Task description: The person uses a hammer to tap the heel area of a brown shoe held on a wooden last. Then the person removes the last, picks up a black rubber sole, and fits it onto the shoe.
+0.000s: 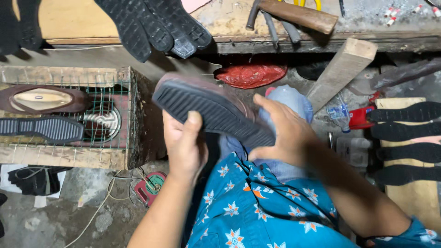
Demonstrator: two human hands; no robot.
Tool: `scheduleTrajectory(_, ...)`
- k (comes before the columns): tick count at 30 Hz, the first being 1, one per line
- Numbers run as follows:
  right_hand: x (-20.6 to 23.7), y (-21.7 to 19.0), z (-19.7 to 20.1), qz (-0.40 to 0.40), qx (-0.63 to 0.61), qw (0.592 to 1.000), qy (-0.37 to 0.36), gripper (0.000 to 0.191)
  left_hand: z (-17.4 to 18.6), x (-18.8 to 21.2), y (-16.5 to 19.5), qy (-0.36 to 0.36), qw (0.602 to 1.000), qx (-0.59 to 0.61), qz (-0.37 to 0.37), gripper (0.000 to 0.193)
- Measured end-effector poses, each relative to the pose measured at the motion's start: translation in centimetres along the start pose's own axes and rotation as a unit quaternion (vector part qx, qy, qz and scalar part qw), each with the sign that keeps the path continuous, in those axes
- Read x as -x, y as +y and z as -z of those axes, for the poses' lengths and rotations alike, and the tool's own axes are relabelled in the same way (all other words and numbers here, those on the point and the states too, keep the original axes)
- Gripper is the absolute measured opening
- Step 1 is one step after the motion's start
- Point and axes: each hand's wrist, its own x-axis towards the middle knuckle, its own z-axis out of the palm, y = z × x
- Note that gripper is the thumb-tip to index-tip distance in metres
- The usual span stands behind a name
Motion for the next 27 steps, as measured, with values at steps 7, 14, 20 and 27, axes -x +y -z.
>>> scheduleTrajectory(7,-0.1,2.3,-2.1,0.005,0.066,0.995,-0.071,0.075,9.0,1.5,-0.9,0.087,0.985,-0.083,0.12,0.033)
scheduleTrajectory(14,0.7,2.2,-3.2,0.05,0.036,0.997,-0.043,0.065,6.2,2.4,0.4,-0.128,0.693,-0.685,-0.183,0.035)
scheduleTrajectory(20,1.5,2.3,-6.4,0.04,-0.007,0.993,0.113,0.038,1.9,0.8,-0.4,-0.226,0.674,-0.673,-0.205,0.04)
scheduleTrajectory(27,1.2,2.4,-7.2,0.064,0.031,0.984,0.162,0.019,2.0,0.3,-1.7,-0.22,0.684,-0.655,-0.233,0.025)
